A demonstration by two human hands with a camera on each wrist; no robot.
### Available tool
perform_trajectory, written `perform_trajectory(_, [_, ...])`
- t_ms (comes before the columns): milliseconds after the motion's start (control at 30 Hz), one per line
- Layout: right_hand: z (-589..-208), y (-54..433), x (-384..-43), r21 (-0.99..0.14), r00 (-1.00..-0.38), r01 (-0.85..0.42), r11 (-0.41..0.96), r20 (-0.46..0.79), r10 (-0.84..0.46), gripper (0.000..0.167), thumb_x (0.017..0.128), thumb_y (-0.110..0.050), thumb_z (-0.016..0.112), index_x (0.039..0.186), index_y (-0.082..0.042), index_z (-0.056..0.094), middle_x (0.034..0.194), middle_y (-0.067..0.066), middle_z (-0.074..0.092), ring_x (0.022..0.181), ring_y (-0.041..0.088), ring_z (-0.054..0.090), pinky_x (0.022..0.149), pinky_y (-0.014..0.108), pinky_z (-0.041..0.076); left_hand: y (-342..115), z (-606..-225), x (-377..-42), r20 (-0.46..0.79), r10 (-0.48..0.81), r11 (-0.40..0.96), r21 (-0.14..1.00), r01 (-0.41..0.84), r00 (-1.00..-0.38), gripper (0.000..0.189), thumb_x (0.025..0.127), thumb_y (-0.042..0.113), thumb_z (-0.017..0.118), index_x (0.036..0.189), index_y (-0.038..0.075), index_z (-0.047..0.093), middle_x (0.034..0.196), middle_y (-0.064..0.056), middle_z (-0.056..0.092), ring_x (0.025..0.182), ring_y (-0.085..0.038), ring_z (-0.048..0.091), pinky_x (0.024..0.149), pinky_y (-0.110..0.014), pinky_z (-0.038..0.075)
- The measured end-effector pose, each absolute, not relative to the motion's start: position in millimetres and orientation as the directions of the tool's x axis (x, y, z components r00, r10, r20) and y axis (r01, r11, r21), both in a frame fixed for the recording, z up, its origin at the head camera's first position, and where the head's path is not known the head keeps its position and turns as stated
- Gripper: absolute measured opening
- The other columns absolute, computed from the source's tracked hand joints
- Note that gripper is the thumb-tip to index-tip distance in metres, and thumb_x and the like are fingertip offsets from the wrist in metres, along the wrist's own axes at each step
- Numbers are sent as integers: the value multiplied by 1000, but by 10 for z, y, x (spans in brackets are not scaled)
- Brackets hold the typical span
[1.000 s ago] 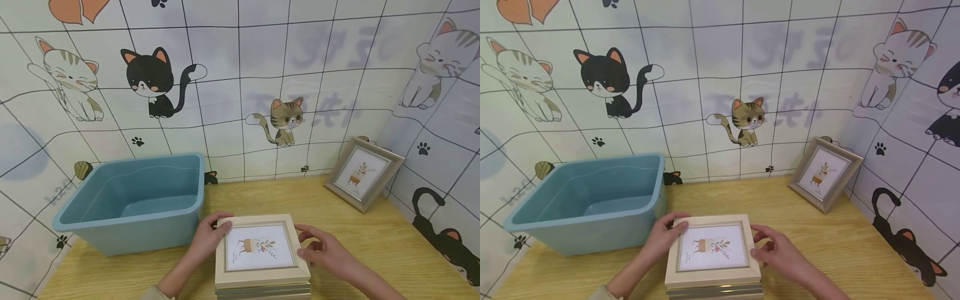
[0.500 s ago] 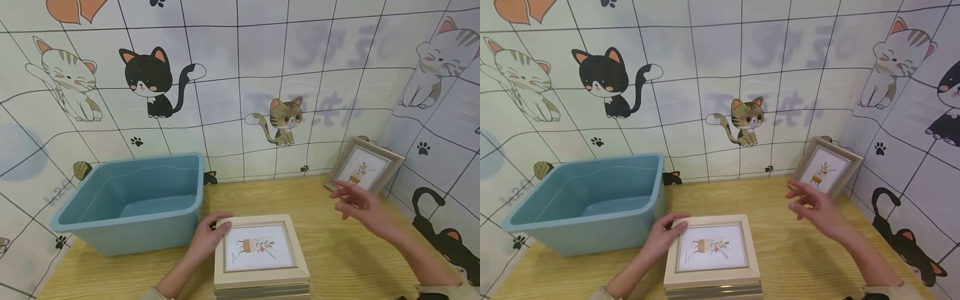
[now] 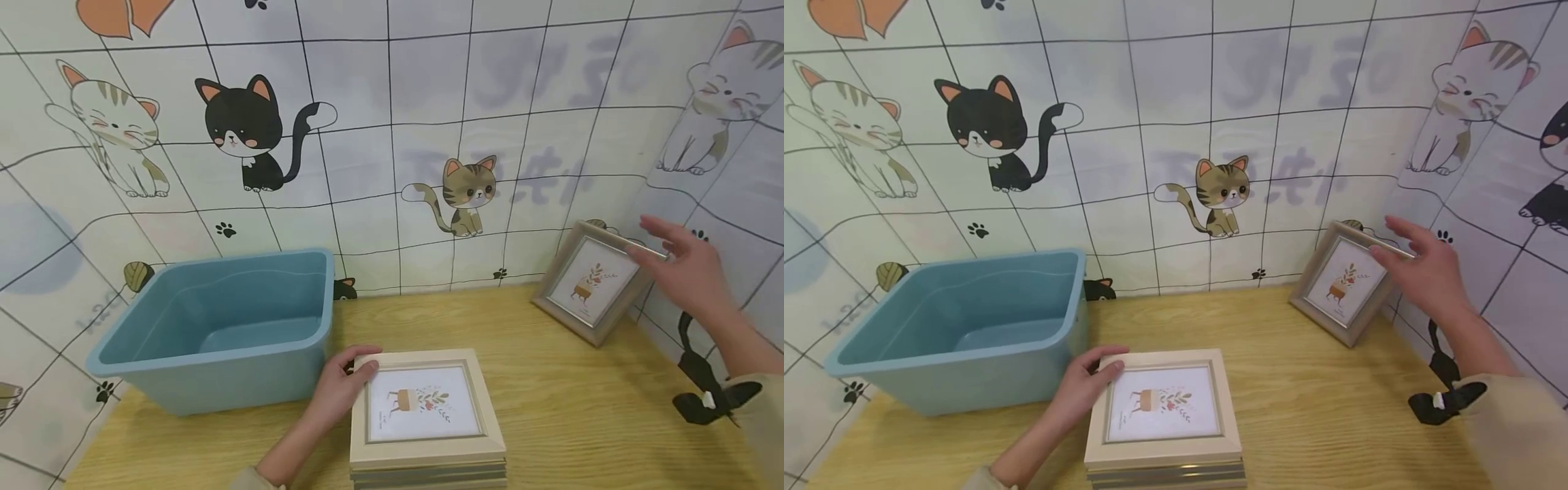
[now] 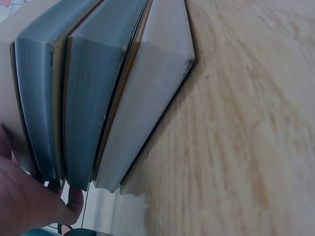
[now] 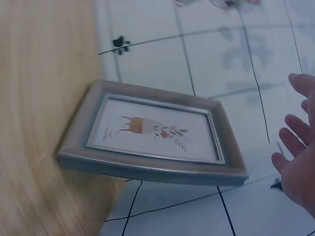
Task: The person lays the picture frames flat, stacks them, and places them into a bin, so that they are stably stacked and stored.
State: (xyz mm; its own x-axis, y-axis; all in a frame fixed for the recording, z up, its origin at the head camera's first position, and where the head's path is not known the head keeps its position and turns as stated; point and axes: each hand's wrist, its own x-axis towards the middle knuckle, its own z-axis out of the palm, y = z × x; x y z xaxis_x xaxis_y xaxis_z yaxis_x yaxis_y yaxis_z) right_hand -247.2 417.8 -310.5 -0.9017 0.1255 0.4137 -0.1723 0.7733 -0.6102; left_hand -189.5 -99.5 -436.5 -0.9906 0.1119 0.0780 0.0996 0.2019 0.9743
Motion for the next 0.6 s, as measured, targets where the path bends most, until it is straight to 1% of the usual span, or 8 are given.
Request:
perform_trajectory(67, [-3086,4266,-2532,-648,-901,-156,745,403,161,68,105,-39,58,163,-17,30,165,10,31,147,48,27,120,50,25,-995,-4361,-1902,85,109,210,972,107,-990,25,99,17,69,122,9,74,125,-8,67,93,-20,60,79,-32,49])
perform_trajectory(133, [-3089,4326,-2587,-666,-902,-142,732,391,180,69,105,-41,57,163,-15,29,165,9,30,149,44,25,121,49,21,-993,-4353,-1900,90,106,209,972,110,-990,25,99,16,69,122,9,74,128,-8,66,96,-20,59,80,-32,49])
perform_trajectory(233, [-3107,4389,-2660,-666,-911,-116,737,366,188,69,105,-43,55,161,-12,31,164,16,31,149,42,26,121,46,24,-989,-4336,-1890,94,102,207,972,114,-990,25,99,15,68,122,8,74,132,-7,65,99,-20,58,81,-32,48])
perform_trajectory(300, [-3114,4425,-2701,-658,-924,-85,748,333,188,69,104,-46,54,160,-11,33,162,22,32,147,46,29,111,41,38,-988,-4328,-1881,95,108,200,973,115,-990,26,99,15,68,123,7,73,133,-7,64,99,-19,58,81,-32,48])
perform_trajectory(400, [-3118,4474,-2759,-642,-947,-36,766,266,179,71,104,-51,50,160,-10,33,157,32,32,141,54,31,98,51,44,-989,-4326,-1876,96,118,199,973,119,-988,27,99,16,68,124,6,72,133,-8,64,97,-18,58,81,-32,48])
perform_trajectory(467, [-3124,4500,-2797,-648,-959,-5,762,218,179,75,104,-55,48,160,-9,31,155,37,32,138,60,30,92,60,43,-993,-4331,-1881,94,126,194,974,118,-988,27,100,16,68,125,6,72,132,-9,64,93,-18,59,79,-32,49])
perform_trajectory(533, [-3136,4518,-2837,-660,-967,16,751,182,180,78,103,-58,47,160,-7,29,154,39,30,138,62,28,97,73,34,-998,-4345,-1890,100,130,199,972,125,-986,27,100,17,67,124,6,72,132,-10,64,94,-18,60,79,-31,49])
perform_trajectory(600, [-3158,4532,-2880,-686,-973,25,727,151,175,79,104,-57,47,160,-5,28,155,40,27,139,62,26,100,75,30,-1003,-4355,-1900,102,136,202,971,128,-985,27,100,17,67,124,6,72,132,-11,63,96,-18,60,80,-31,50])
